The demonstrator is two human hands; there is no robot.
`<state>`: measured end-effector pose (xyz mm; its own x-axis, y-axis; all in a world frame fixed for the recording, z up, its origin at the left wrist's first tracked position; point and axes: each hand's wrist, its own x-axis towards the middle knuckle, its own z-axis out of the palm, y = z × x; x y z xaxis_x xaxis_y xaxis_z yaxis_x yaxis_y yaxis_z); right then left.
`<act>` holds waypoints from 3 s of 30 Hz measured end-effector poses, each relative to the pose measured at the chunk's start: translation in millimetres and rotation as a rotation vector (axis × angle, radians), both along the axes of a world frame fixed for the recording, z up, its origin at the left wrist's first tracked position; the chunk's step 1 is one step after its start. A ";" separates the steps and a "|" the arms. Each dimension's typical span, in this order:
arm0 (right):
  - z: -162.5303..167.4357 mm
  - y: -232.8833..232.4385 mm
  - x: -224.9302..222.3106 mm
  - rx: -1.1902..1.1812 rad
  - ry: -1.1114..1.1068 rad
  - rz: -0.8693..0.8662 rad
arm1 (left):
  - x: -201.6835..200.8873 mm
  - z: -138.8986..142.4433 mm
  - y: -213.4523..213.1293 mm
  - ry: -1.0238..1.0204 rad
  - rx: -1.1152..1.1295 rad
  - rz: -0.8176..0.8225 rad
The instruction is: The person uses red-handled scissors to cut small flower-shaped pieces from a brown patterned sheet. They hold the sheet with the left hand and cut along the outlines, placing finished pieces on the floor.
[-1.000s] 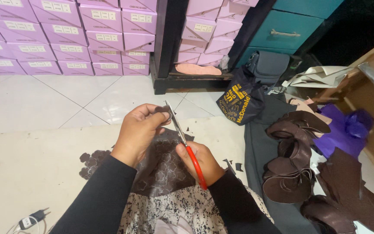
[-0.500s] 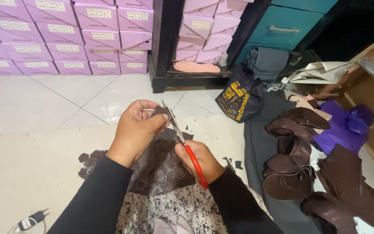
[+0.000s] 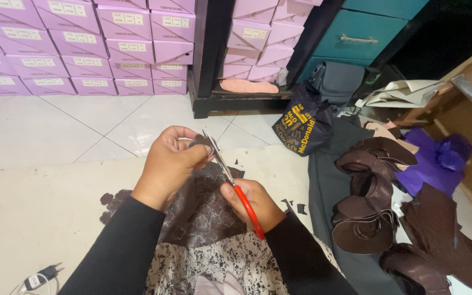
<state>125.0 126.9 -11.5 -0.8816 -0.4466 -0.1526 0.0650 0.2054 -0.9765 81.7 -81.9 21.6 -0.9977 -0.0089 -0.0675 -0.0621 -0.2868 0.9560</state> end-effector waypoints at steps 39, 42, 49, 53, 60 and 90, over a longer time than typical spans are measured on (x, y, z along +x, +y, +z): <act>8.0 1.0 -1.7 -0.054 -0.056 0.057 | -4.0 -2.2 -11.3 0.026 0.043 -0.135; 9.0 0.7 -2.5 -0.017 -0.037 0.048 | -3.6 -0.8 -12.0 0.014 0.013 -0.131; 6.7 1.6 -1.1 -0.106 -0.018 0.120 | -1.3 1.0 -14.8 -0.017 -0.009 -0.193; 0.7 4.5 -3.9 -0.134 -0.045 0.120 | -1.4 -1.6 -10.5 -0.012 0.033 -0.202; -1.8 6.8 -6.0 -0.167 -0.016 0.118 | -2.0 -2.2 -5.8 -0.012 0.049 -0.192; -4.2 6.0 -10.6 -0.229 0.007 0.074 | 1.7 -7.7 15.6 -0.145 0.061 -0.197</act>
